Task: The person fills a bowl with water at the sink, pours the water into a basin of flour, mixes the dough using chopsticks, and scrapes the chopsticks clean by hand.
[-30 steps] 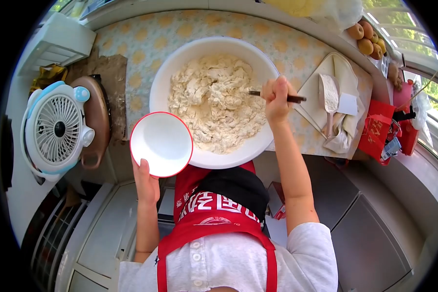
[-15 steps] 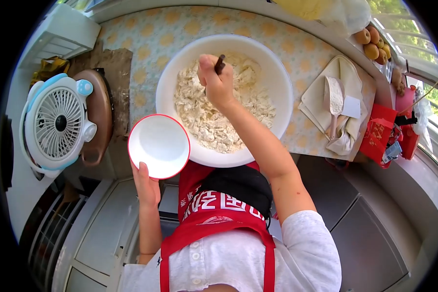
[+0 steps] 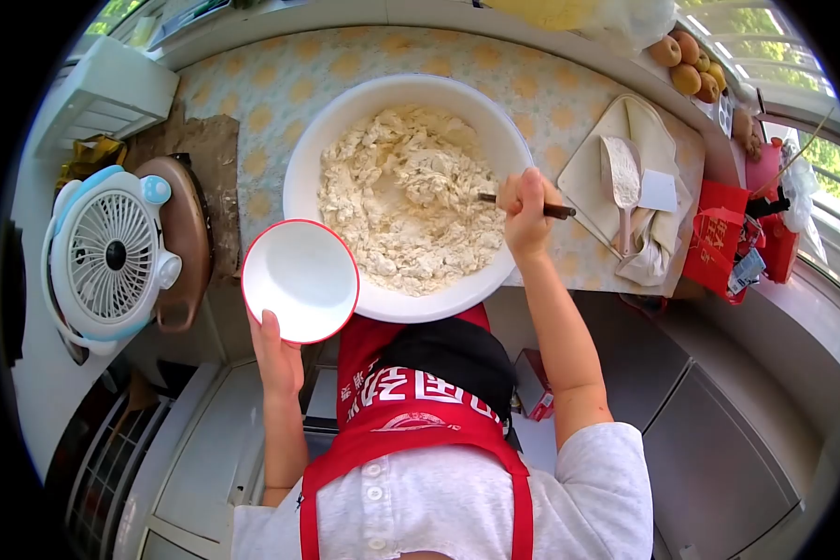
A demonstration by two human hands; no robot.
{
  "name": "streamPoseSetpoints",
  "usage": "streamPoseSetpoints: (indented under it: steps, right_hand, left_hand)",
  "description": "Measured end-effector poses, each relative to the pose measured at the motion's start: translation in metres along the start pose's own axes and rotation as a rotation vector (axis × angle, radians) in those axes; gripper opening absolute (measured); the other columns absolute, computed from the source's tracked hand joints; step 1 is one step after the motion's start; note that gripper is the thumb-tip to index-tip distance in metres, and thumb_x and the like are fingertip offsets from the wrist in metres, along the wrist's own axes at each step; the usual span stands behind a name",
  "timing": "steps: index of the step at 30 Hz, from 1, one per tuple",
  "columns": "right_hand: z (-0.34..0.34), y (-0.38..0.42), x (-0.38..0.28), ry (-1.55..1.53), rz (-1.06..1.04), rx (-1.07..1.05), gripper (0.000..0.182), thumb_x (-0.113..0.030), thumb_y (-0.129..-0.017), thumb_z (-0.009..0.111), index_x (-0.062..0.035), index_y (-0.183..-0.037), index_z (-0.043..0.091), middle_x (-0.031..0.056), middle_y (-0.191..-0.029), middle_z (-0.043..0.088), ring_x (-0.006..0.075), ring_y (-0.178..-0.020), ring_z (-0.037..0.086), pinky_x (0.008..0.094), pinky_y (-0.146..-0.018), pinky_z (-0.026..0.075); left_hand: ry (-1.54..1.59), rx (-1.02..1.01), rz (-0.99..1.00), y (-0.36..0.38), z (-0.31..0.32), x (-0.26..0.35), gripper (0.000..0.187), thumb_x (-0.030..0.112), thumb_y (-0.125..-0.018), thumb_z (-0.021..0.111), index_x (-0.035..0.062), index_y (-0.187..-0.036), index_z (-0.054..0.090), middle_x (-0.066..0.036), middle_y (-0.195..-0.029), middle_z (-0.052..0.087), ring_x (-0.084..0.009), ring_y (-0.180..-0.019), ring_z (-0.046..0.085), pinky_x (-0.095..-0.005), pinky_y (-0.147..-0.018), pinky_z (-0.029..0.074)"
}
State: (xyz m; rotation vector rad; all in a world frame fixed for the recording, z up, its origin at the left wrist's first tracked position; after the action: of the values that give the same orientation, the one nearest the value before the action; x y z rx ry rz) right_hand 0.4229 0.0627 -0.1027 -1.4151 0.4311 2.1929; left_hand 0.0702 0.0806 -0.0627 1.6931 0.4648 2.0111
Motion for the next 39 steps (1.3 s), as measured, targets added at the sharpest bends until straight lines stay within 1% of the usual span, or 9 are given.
streamPoseSetpoints:
  steps: [8,11,18,20,26,30,33,36,39]
  right_hand:
    - [0.077,0.057,0.045,-0.012,0.122,-0.089,0.042,-0.023,-0.093,0.040,-0.0077,-0.056,0.030,-0.0010,-0.047,0.031,0.0078,-0.041,0.024,0.0260,-0.040,0.017]
    - [0.091,0.016,0.026,-0.185,0.092,-0.176,0.042,-0.024,-0.093,0.041,-0.0076,-0.057,0.030,-0.0010,-0.047,0.031,0.0079,-0.041,0.023,0.0262,-0.040,0.017]
    - [0.116,-0.096,0.001,0.033,-0.143,-0.280,0.041,-0.029,-0.092,0.043,-0.0097,-0.058,0.029,-0.0025,-0.049,0.025,0.0087,-0.043,0.021,0.0268,-0.042,0.017]
    - [0.119,-0.116,0.005,0.100,-0.152,-0.334,0.041,-0.029,-0.092,0.046,-0.0072,-0.058,0.037,-0.0034,-0.049,0.033,0.0059,-0.045,0.029,0.0233,-0.043,0.019]
    - [-0.007,-0.065,-0.018,0.011,-0.064,-0.005,0.044,-0.028,-0.092,0.044,-0.0110,-0.055,0.027,-0.0033,-0.045,0.025,0.0071,-0.038,0.020,0.0260,-0.038,0.015]
    - [-0.008,-0.052,-0.020,0.043,-0.093,0.053,0.044,-0.030,-0.092,0.044,-0.0110,-0.055,0.027,-0.0030,-0.045,0.026,0.0068,-0.038,0.020,0.0250,-0.037,0.014]
    - [0.030,-0.097,0.005,-0.049,-0.132,0.153,0.041,-0.027,-0.090,0.051,-0.0111,-0.057,0.032,-0.0047,-0.049,0.030,0.0050,-0.040,0.026,0.0237,-0.037,0.017]
    - [0.116,-0.122,0.038,0.008,-0.124,0.026,0.038,-0.033,-0.088,0.053,-0.0114,-0.059,0.044,-0.0068,-0.051,0.035,0.0040,-0.042,0.034,0.0211,-0.038,0.022]
    - [0.186,-0.087,0.072,0.062,-0.012,-0.160,0.040,-0.029,-0.089,0.052,-0.0057,-0.059,0.039,-0.0043,-0.051,0.034,0.0075,-0.047,0.032,0.0254,-0.043,0.025]
  left_hand:
    - [0.001,-0.014,0.003,-0.001,0.003,0.004,0.058,0.032,-0.090,0.048,0.0068,-0.134,0.021,-0.011,-0.131,0.034,-0.0221,-0.120,0.038,-0.0359,-0.095,0.038]
    - [0.004,-0.006,0.009,-0.001,0.003,0.007,0.058,0.032,-0.090,0.048,0.0067,-0.134,0.022,-0.011,-0.131,0.034,-0.0221,-0.120,0.038,-0.0359,-0.095,0.038]
    - [0.031,0.040,0.036,0.001,-0.001,0.006,0.058,0.033,-0.089,0.050,0.0069,-0.133,0.023,-0.011,-0.131,0.034,-0.0226,-0.120,0.038,-0.0358,-0.095,0.038]
    - [0.020,0.045,0.004,0.003,-0.003,0.003,0.060,0.034,-0.088,0.051,0.0068,-0.133,0.023,-0.011,-0.131,0.034,-0.0227,-0.120,0.038,-0.0356,-0.095,0.038]
    - [0.012,0.034,-0.002,-0.008,-0.003,0.000,0.061,0.035,-0.087,0.052,0.0055,-0.133,0.023,-0.011,-0.130,0.035,-0.0218,-0.119,0.038,-0.0351,-0.095,0.037]
    - [-0.029,0.014,0.008,-0.015,-0.002,0.003,0.063,0.036,-0.087,0.053,0.0051,-0.133,0.023,-0.012,-0.129,0.035,-0.0212,-0.119,0.038,-0.0346,-0.095,0.037]
    - [-0.058,0.014,0.021,-0.018,-0.001,0.006,0.064,0.037,-0.086,0.054,0.0048,-0.132,0.024,-0.012,-0.130,0.035,-0.0212,-0.118,0.038,-0.0345,-0.096,0.035]
    - [-0.084,0.032,0.039,-0.017,-0.001,0.010,0.066,0.037,-0.085,0.055,0.0046,-0.132,0.023,-0.011,-0.130,0.034,-0.0216,-0.119,0.037,-0.0351,-0.096,0.035]
    - [-0.063,0.061,0.030,-0.012,-0.004,0.010,0.064,0.036,-0.085,0.055,0.0053,-0.133,0.023,-0.011,-0.130,0.034,-0.0221,-0.119,0.037,-0.0361,-0.097,0.034]
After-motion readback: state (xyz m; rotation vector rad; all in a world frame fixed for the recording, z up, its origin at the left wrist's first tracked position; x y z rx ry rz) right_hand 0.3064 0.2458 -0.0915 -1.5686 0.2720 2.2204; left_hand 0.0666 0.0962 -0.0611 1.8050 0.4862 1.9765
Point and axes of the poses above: each hand's wrist, its own y-axis away from the middle knuckle, its own z-axis out of the palm, x = y × z, the point moved 8 cm from there along -y, towards the middle knuckle
